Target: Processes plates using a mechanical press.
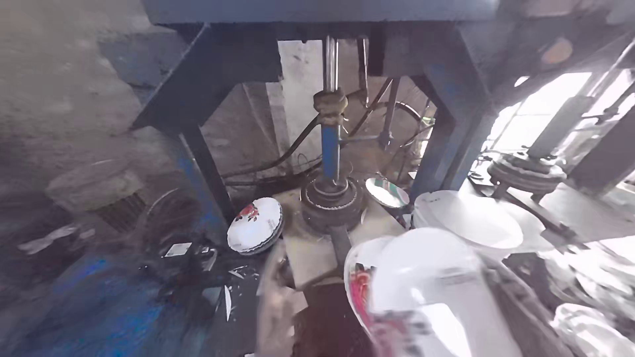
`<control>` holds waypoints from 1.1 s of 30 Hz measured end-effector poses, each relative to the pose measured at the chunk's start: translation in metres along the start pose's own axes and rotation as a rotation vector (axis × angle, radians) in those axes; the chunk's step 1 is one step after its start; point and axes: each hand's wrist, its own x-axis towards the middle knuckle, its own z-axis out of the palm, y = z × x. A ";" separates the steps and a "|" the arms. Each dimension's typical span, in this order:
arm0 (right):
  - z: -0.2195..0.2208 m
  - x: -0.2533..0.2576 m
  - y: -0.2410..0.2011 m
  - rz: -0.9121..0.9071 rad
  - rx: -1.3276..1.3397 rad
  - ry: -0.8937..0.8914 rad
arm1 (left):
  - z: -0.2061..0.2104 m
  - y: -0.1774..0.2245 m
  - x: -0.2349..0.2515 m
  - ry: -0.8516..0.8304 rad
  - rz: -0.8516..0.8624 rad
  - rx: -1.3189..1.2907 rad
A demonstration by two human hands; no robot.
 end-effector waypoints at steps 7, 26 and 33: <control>-0.039 0.008 0.093 -0.042 -0.893 0.049 | -0.218 -0.103 0.141 0.497 -0.392 1.225; -0.009 0.073 0.014 -0.157 -0.759 -0.518 | -0.208 -0.079 0.073 0.603 -0.177 1.109; 0.084 0.105 -0.009 -0.455 -0.906 -0.648 | -0.203 -0.136 0.206 0.288 -0.550 1.315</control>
